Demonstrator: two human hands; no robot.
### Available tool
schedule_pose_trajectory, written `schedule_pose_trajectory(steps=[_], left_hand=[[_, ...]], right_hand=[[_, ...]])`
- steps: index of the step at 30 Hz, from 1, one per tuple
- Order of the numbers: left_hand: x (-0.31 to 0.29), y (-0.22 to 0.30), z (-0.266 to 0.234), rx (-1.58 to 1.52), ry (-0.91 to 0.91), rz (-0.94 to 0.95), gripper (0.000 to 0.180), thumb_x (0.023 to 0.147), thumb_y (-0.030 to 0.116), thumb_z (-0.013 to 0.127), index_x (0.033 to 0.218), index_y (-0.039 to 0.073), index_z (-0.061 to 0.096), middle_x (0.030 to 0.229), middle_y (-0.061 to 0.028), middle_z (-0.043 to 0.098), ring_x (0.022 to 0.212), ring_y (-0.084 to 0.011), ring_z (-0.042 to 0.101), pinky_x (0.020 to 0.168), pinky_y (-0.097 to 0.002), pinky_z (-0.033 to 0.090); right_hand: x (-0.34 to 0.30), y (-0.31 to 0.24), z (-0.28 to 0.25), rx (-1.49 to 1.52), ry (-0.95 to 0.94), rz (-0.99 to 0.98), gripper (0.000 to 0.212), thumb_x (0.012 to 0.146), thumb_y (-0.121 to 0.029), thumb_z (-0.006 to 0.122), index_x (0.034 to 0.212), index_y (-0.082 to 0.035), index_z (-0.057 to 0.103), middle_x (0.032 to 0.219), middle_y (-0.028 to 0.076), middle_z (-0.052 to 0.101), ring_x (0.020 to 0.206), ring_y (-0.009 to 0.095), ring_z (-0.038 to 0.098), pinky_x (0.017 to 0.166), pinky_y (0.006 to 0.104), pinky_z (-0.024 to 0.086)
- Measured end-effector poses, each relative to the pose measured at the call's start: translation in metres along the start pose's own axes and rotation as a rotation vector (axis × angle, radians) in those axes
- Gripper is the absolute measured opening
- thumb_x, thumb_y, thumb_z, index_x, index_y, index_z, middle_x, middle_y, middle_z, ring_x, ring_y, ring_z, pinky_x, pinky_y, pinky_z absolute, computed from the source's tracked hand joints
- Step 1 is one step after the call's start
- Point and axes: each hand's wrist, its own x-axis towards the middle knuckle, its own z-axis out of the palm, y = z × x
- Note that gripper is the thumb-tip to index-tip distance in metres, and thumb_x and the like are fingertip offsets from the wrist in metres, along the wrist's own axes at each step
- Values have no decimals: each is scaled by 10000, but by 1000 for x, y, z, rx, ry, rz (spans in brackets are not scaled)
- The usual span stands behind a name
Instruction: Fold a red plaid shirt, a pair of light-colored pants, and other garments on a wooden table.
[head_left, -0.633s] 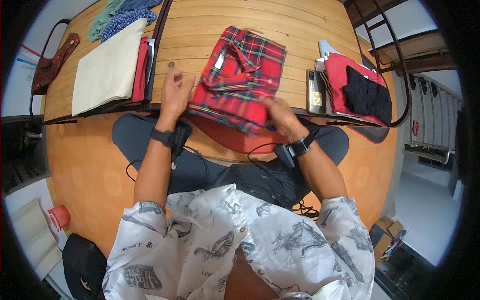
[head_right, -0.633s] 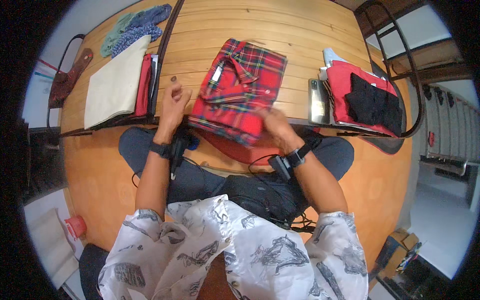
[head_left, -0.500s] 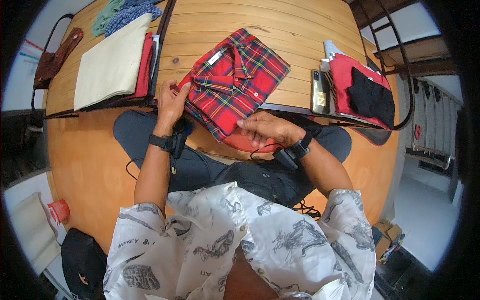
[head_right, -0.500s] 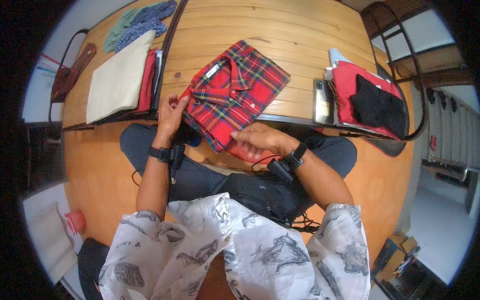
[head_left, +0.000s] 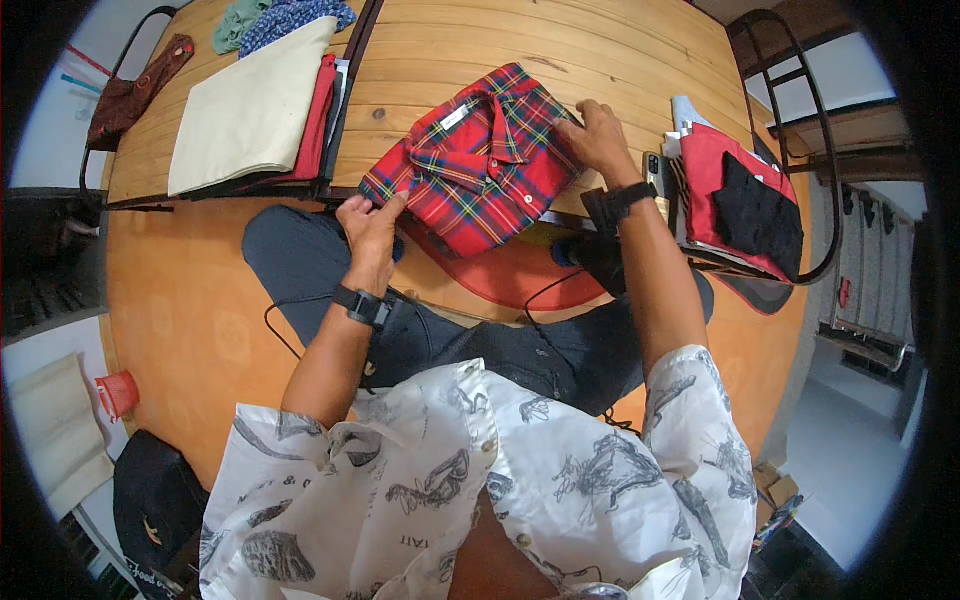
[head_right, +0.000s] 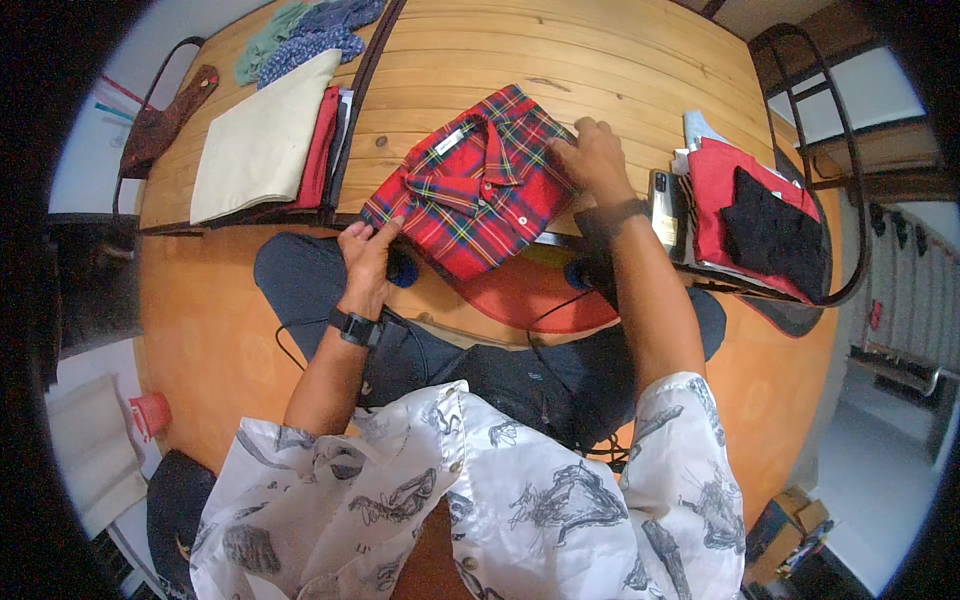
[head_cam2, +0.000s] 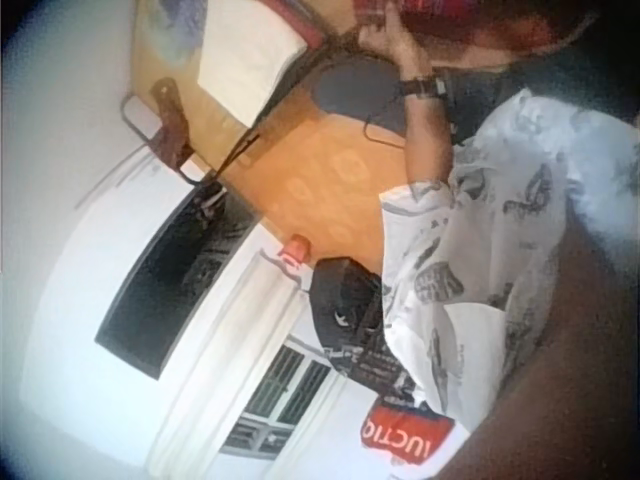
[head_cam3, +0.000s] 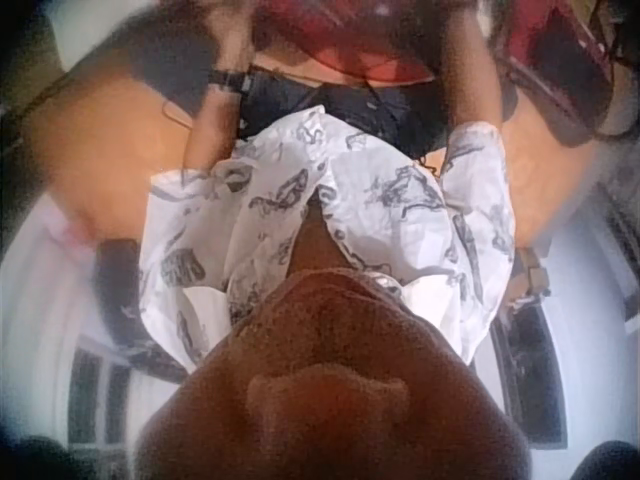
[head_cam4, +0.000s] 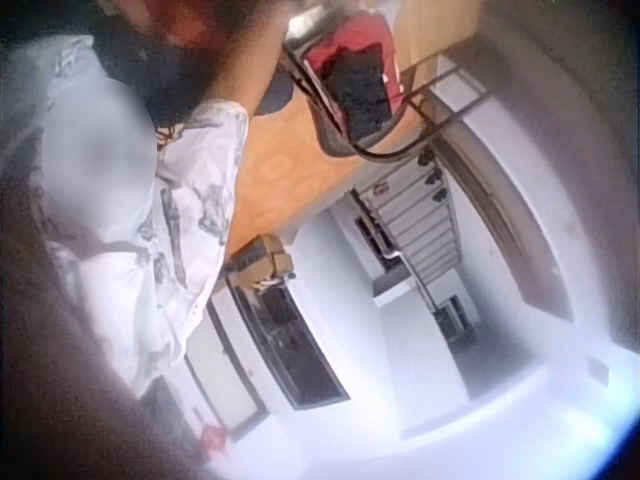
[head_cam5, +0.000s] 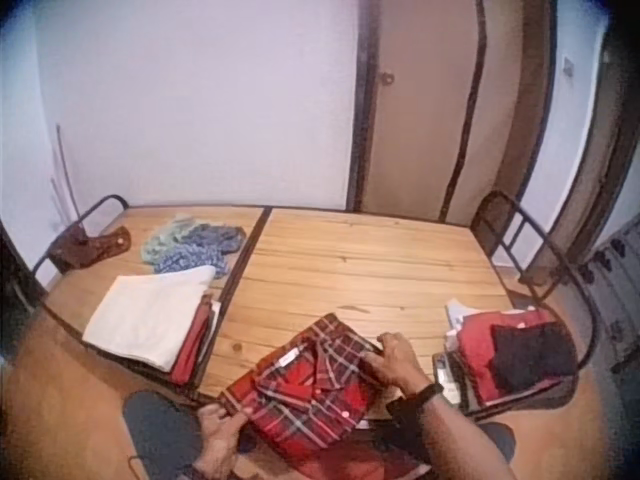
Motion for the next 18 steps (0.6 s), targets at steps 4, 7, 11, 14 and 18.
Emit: schedule_pose_trajectory(steps=[4,7,11,14,18], left_hand=[[-16,12,10,-155,-238,-309,800,720,217,910,1302,-32,420,1269,-174,526,1189,-241,514,1021,-364,425],[-42,40,20,-183,-525,-479,559,812,221,840,1267,44,569,1255,-100,637,1128,-190,603,975,-349,466],[-31,14,16,-160,-571,-362,487,909,216,729,1340,81,548,1259,-53,638,1046,-232,637,893,-328,492],[-38,16,20,-86,-563,-103,452,947,137,672,1351,1,523,1292,-102,619,1132,-246,602,982,-359,463],[-51,42,21,76,-545,250,439,985,122,600,1364,-66,485,1319,-147,600,1176,-241,568,1048,-356,417]], right_hand=[[13,10,3,-15,-119,69,545,777,-470,772,1021,7,674,1087,286,641,1046,452,618,890,495,514],[26,12,6,51,-283,127,598,705,-468,823,1034,12,683,1077,295,665,1056,424,636,909,475,520],[24,3,0,203,-393,196,638,637,-384,855,1096,27,690,1122,271,688,1063,397,666,911,413,536],[16,16,-14,442,-650,330,519,711,-281,840,1125,1,707,1022,177,738,937,274,693,839,369,543],[-4,35,-26,575,-634,342,446,744,-220,817,1131,-23,716,967,127,738,851,219,680,791,343,543]])
